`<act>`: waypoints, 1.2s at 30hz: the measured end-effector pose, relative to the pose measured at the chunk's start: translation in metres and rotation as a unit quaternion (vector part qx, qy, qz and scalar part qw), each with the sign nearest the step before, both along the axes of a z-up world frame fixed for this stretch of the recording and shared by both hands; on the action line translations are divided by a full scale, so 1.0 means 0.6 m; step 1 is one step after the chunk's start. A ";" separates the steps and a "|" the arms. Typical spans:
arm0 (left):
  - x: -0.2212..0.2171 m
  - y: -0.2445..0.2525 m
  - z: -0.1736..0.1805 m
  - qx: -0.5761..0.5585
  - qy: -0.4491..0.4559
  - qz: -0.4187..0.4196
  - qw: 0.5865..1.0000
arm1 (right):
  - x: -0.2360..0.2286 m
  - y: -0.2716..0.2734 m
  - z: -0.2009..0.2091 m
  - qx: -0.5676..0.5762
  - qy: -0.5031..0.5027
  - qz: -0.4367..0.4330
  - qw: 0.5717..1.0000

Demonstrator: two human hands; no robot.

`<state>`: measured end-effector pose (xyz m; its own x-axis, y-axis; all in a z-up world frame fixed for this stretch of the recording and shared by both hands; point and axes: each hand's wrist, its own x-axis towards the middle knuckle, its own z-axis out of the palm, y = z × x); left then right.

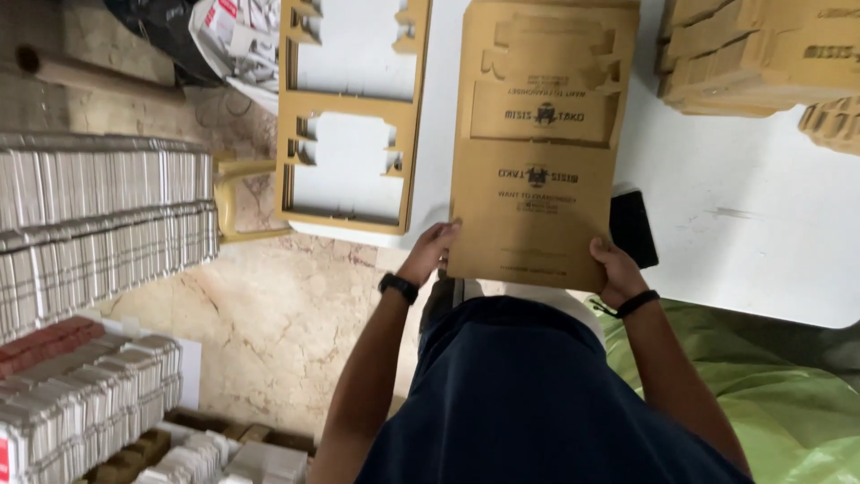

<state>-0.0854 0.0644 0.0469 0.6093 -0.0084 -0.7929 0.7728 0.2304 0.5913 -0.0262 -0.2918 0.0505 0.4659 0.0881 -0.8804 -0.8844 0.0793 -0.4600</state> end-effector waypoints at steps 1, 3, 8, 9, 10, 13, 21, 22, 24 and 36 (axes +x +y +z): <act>0.010 0.004 -0.008 -0.001 0.007 0.006 1.000 | 0.004 -0.003 -0.007 -0.001 0.007 0.006 1.000; 0.020 0.008 -0.024 0.182 -0.052 -0.118 0.975 | 0.001 -0.014 -0.016 0.035 -0.024 -0.012 0.999; 0.004 -0.009 0.005 0.086 -0.014 -0.035 0.996 | 0.010 -0.016 0.024 0.055 0.005 -0.022 0.998; 0.003 -0.011 0.009 0.060 -0.007 -0.024 0.998 | 0.013 -0.010 0.045 0.059 0.014 -0.027 0.998; 0.023 -0.014 0.079 0.059 -0.008 -0.024 0.998 | 0.015 0.000 0.052 0.058 0.013 -0.026 0.998; 0.061 -0.019 0.198 -0.075 0.075 0.035 0.994 | 0.023 0.045 0.112 -0.005 0.013 0.002 1.000; 0.029 -0.002 0.039 0.172 -0.043 -0.190 0.966 | -0.023 -0.035 -0.112 -0.350 -0.154 0.172 0.908; 0.027 -0.006 0.024 0.172 -0.039 -0.191 0.966 | -0.026 -0.023 -0.102 -0.348 -0.150 0.173 0.909; 0.024 -0.011 -0.006 0.230 -0.009 -0.219 0.948 | -0.033 0.005 -0.086 -0.522 -0.461 0.191 0.692; 0.034 0.025 -0.014 0.291 -0.058 -0.340 0.892 | 0.053 0.298 0.076 -0.130 -0.071 0.481 0.864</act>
